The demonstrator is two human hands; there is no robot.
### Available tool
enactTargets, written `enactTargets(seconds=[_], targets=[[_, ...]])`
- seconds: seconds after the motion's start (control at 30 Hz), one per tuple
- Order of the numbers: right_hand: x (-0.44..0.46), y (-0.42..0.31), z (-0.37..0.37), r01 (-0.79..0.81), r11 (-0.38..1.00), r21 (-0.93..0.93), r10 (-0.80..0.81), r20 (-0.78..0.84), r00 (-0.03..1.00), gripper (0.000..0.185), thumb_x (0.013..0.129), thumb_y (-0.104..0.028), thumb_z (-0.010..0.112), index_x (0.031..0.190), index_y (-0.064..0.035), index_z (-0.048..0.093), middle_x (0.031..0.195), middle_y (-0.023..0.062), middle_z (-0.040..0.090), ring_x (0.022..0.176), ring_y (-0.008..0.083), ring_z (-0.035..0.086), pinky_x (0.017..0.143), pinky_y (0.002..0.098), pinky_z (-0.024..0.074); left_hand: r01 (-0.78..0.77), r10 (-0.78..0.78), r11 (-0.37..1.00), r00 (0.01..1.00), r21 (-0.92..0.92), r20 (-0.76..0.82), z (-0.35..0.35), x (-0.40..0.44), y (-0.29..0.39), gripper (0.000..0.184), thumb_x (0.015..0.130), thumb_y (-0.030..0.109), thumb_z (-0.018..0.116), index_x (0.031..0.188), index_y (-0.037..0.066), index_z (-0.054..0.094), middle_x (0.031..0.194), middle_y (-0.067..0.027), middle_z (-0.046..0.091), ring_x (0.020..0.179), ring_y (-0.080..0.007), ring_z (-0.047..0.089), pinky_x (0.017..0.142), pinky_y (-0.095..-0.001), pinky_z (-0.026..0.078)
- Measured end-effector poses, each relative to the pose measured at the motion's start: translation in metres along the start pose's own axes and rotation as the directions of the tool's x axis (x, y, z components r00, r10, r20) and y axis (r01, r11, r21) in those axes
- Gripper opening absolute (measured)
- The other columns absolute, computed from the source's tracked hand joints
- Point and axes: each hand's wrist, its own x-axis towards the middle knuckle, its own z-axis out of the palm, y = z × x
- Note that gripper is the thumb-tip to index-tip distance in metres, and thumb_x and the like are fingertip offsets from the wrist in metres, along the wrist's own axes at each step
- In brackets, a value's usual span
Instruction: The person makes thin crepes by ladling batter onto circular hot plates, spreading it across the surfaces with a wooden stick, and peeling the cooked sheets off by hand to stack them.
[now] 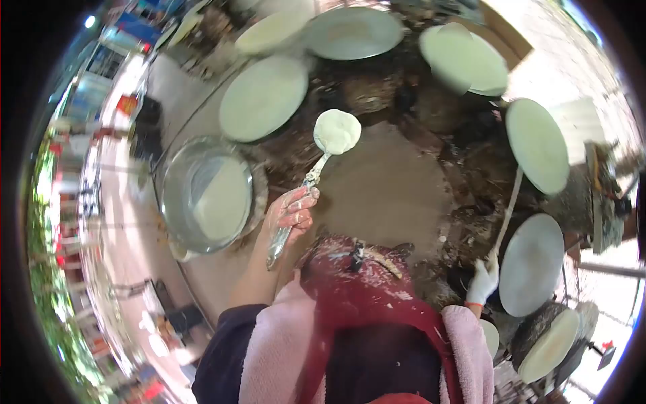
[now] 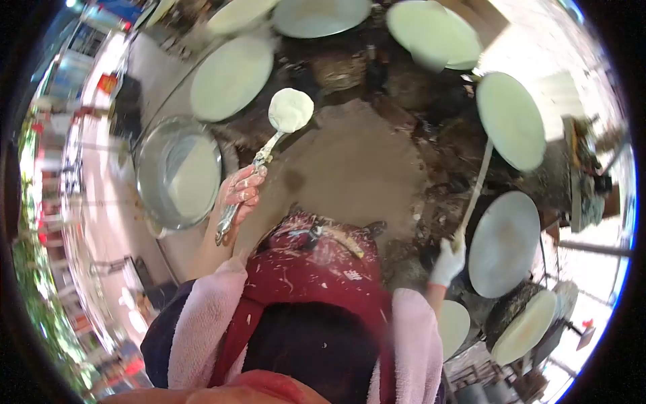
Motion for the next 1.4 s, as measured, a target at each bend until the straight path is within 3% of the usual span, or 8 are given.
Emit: enactTargets(seconds=[0.2, 0.37, 0.5, 0.87, 1.0, 1.03, 1.17, 1.4], targets=[[-0.130, -0.094, 0.250, -0.031, 0.989, -0.148, 0.106, 0.534, 0.839, 0.051, 0.091, -0.003, 0.062, 0.140, -0.0016, 0.051, 0.129, 0.0070, 0.062, 0.112, 0.0129, 0.057, 0.098, 0.0272, 0.0441, -0.355, 0.487, 0.852, 0.806, 0.384, -0.337, -0.158, -0.124, 0.123, 0.026, 0.103, 0.027, 0.047, 0.095, 0.002, 0.051, 0.062, 0.0011, 0.041, 0.037, -0.0080, 0.033, 0.036, -0.0244, 0.028], [-0.218, -0.110, 0.345, 0.110, 0.855, -0.507, 0.295, 0.650, 0.700, 0.051, 0.092, -0.012, 0.063, 0.141, -0.0057, 0.050, 0.128, 0.0108, 0.064, 0.110, 0.0112, 0.060, 0.097, 0.0279, 0.0456, -0.041, 0.659, 0.618, 0.572, 0.786, -0.488, -0.314, -0.146, 0.220, 0.027, 0.101, 0.029, 0.048, 0.082, 0.008, 0.047, 0.057, 0.0014, 0.040, 0.042, -0.0104, 0.041, 0.039, -0.0275, 0.035], [-0.245, -0.105, 0.371, 0.295, 0.774, -0.561, 0.253, 0.700, 0.668, 0.051, 0.091, -0.005, 0.061, 0.141, -0.0034, 0.050, 0.120, 0.0101, 0.067, 0.104, 0.0104, 0.060, 0.092, 0.0247, 0.0462, 0.541, 0.669, -0.516, 0.739, 0.664, -0.083, -0.428, -0.136, 0.271, 0.023, 0.095, 0.019, 0.050, 0.086, 0.001, 0.062, 0.074, -0.0179, 0.066, 0.065, -0.0329, 0.066, 0.060, -0.0470, 0.052], [-0.254, -0.092, 0.427, 0.266, 0.741, -0.616, 0.299, 0.658, 0.691, 0.048, 0.089, -0.017, 0.067, 0.134, -0.0044, 0.057, 0.111, 0.0107, 0.071, 0.099, 0.0105, 0.064, 0.089, 0.0280, 0.0487, 0.515, 0.471, -0.566, 0.843, 0.644, -0.260, -0.494, -0.092, 0.359, 0.036, 0.097, 0.027, 0.047, 0.091, 0.000, 0.069, 0.080, -0.0217, 0.069, 0.072, -0.0357, 0.069, 0.067, -0.0481, 0.054], [-0.273, -0.078, 0.433, 0.242, 0.750, -0.615, 0.393, 0.709, 0.585, 0.049, 0.090, -0.021, 0.068, 0.135, -0.0048, 0.056, 0.104, 0.0098, 0.071, 0.091, 0.0103, 0.063, 0.085, 0.0272, 0.0498, 0.515, 0.182, 0.282, 0.800, 0.810, -0.572, -0.536, -0.126, 0.294, 0.043, 0.095, 0.044, 0.054, 0.101, 0.003, 0.067, 0.085, -0.0078, 0.069, 0.065, -0.0216, 0.060, 0.062, -0.0372, 0.052], [-0.281, -0.073, 0.434, 0.263, 0.745, -0.613, 0.402, 0.727, 0.556, 0.049, 0.090, -0.023, 0.068, 0.135, -0.0056, 0.056, 0.104, 0.0107, 0.070, 0.091, 0.0111, 0.064, 0.084, 0.0271, 0.0497, 0.324, 0.210, 0.662, 0.785, 0.676, -0.582, -0.529, -0.139, 0.257, 0.045, 0.094, 0.049, 0.056, 0.104, 0.006, 0.066, 0.088, -0.0026, 0.068, 0.064, -0.0182, 0.056, 0.061, -0.0328, 0.050], [-0.304, -0.023, 0.408, 0.281, 0.726, -0.628, 0.504, 0.764, 0.403, 0.049, 0.094, -0.033, 0.063, 0.135, -0.0078, 0.056, 0.113, 0.0172, 0.068, 0.103, 0.0180, 0.064, 0.092, 0.0291, 0.0469, 0.047, 0.160, 0.964, 0.680, 0.260, -0.716, -0.439, -0.153, 0.156, 0.040, 0.094, 0.054, 0.057, 0.096, 0.014, 0.059, 0.071, 0.0078, 0.053, 0.056, -0.0070, 0.049, 0.058, -0.0276, 0.045], [-0.320, -0.001, 0.339, 0.190, 0.851, -0.490, 0.461, 0.869, 0.180, 0.047, 0.096, -0.033, 0.059, 0.132, -0.0025, 0.056, 0.123, 0.0205, 0.064, 0.115, 0.0231, 0.061, 0.099, 0.0307, 0.0436, -0.301, 0.358, 0.699, 0.933, -0.648, -0.047, -0.367, -0.164, 0.085, 0.032, 0.105, 0.032, 0.043, 0.089, 0.007, 0.052, 0.056, 0.0089, 0.040, 0.037, -0.0040, 0.033, 0.051, -0.0259, 0.040]])
